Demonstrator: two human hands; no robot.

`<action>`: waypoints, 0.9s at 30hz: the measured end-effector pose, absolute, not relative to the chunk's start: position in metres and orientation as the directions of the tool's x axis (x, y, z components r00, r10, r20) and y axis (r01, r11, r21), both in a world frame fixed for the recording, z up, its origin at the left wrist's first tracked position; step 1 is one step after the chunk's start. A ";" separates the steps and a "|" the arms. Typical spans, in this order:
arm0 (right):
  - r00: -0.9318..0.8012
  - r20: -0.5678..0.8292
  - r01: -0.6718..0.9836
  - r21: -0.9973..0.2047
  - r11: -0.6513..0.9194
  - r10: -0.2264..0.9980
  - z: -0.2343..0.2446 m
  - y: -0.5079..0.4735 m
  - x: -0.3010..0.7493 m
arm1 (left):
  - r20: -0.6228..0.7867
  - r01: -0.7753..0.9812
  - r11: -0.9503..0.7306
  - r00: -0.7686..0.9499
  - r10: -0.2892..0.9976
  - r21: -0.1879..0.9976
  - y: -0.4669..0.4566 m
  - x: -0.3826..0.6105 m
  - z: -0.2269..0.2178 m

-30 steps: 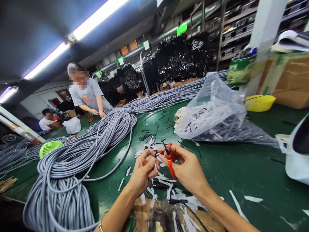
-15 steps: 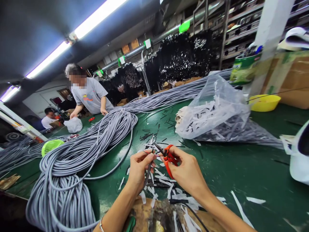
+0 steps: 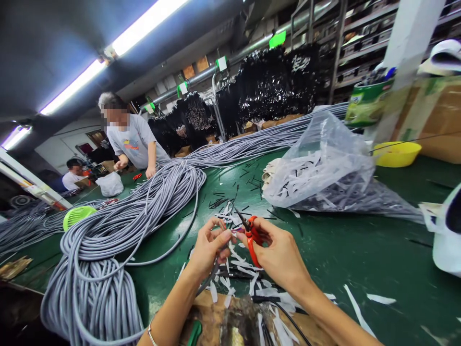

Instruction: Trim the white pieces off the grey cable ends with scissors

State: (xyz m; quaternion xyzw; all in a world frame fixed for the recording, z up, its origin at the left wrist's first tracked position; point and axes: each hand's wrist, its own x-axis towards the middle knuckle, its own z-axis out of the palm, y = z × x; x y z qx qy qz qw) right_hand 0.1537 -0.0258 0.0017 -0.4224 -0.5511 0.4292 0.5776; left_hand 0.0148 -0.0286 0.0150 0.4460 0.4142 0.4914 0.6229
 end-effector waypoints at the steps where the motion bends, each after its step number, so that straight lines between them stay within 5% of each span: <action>1: 0.002 0.270 -0.030 -0.962 0.270 0.963 0.003 -0.026 0.155 | -0.078 -0.244 0.124 0.190 0.979 0.962 -0.028 0.014 0.015; 12: 0.008 0.122 -0.176 -0.977 0.121 0.993 0.007 -0.024 0.152 | -0.135 -0.320 0.235 0.304 0.943 0.918 -0.029 0.014 0.019; 18: -0.062 0.022 -0.255 -0.967 0.006 0.998 0.004 -0.022 0.151 | -0.011 -0.357 0.139 0.336 0.942 0.924 -0.027 0.013 0.014; 27: -0.075 0.061 -0.155 -0.987 0.049 0.995 0.004 -0.020 0.157 | -0.026 -0.121 0.101 0.508 0.861 0.988 -0.029 0.000 0.019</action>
